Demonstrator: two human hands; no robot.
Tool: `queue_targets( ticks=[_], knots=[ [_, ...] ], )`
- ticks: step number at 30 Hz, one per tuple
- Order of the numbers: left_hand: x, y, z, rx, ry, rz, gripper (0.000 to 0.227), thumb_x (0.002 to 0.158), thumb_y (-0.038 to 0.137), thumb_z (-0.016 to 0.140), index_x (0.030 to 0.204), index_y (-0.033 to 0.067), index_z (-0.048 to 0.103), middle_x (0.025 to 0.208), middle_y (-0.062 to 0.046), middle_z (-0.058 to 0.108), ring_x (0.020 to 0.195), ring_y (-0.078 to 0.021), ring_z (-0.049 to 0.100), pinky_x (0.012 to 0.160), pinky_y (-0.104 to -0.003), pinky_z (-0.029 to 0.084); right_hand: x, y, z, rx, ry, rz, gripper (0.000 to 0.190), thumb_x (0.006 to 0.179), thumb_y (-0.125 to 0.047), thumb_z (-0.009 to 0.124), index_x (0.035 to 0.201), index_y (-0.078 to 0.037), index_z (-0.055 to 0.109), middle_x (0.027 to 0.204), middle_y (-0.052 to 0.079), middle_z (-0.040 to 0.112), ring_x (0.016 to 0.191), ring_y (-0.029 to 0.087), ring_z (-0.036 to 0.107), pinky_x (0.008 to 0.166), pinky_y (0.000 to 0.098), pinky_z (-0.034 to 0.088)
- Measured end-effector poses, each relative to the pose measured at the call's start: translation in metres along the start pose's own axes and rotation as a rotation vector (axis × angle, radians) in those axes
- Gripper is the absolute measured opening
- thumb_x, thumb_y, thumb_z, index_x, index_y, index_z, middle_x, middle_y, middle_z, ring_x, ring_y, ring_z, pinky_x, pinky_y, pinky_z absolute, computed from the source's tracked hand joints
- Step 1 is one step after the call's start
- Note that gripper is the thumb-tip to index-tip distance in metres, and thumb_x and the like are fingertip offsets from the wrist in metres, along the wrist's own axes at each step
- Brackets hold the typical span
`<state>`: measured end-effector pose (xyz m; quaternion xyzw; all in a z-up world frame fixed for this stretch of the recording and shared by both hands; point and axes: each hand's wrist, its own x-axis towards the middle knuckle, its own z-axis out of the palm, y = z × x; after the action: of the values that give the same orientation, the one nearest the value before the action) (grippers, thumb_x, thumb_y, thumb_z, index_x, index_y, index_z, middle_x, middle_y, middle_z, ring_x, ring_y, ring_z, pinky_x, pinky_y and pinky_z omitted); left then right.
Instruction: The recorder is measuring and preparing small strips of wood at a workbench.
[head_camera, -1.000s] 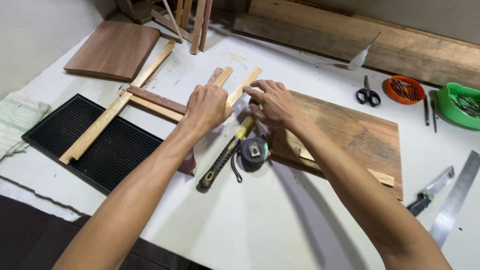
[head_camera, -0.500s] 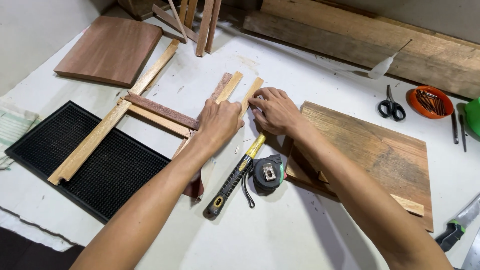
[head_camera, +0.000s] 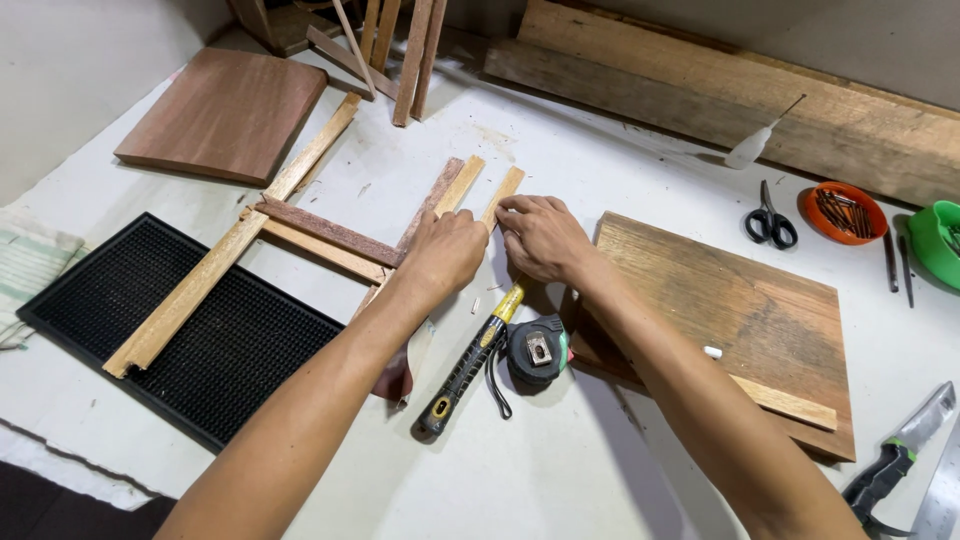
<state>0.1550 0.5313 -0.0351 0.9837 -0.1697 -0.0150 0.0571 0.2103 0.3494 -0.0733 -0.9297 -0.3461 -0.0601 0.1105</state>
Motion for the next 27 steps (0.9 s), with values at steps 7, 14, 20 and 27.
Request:
queue_targets(
  ticks=[7,14,20,27],
  knots=[
    [-0.035,0.002,-0.032,-0.107,0.064,-0.009,0.017,0.093,0.019,0.068,0.098,0.0059,0.076,0.099,-0.017,0.074,0.097,-0.0305,0.069,0.106,-0.049,0.04,-0.018,0.002,-0.024,0.04,0.029,-0.035,0.043,0.096,-0.02,0.046,0.132,-0.004,0.064,0.141,0.019,0.058,0.136,0.033,0.048,0.115,0.0541,0.031],
    [-0.063,0.02,-0.04,-0.137,0.272,0.12,0.021,0.089,0.027,0.071,0.102,0.0114,0.078,0.097,-0.01,0.074,0.096,-0.023,0.068,0.108,-0.049,0.035,-0.083,0.002,-0.071,0.046,0.071,0.026,0.035,0.087,-0.014,0.069,0.121,-0.007,0.071,0.129,0.015,0.068,0.124,0.031,0.06,0.108,0.0525,0.045],
    [-0.069,0.081,-0.041,-0.151,0.392,0.292,0.02,0.088,0.027,0.073,0.099,0.0113,0.079,0.097,-0.011,0.072,0.099,-0.0249,0.067,0.105,-0.048,0.035,-0.158,0.004,-0.109,-0.02,0.083,0.072,0.033,0.085,-0.014,0.07,0.117,-0.007,0.074,0.124,0.014,0.07,0.119,0.031,0.063,0.106,0.0491,0.049],
    [-0.063,0.162,-0.025,-0.103,0.223,0.45,0.024,0.089,0.031,0.073,0.101,0.0113,0.078,0.096,-0.01,0.069,0.102,-0.024,0.064,0.099,-0.046,0.037,-0.245,0.017,-0.135,-0.046,0.103,0.203,0.027,0.086,-0.014,0.071,0.112,-0.006,0.076,0.12,0.015,0.071,0.112,0.033,0.065,0.098,0.0461,0.052]
  ],
)
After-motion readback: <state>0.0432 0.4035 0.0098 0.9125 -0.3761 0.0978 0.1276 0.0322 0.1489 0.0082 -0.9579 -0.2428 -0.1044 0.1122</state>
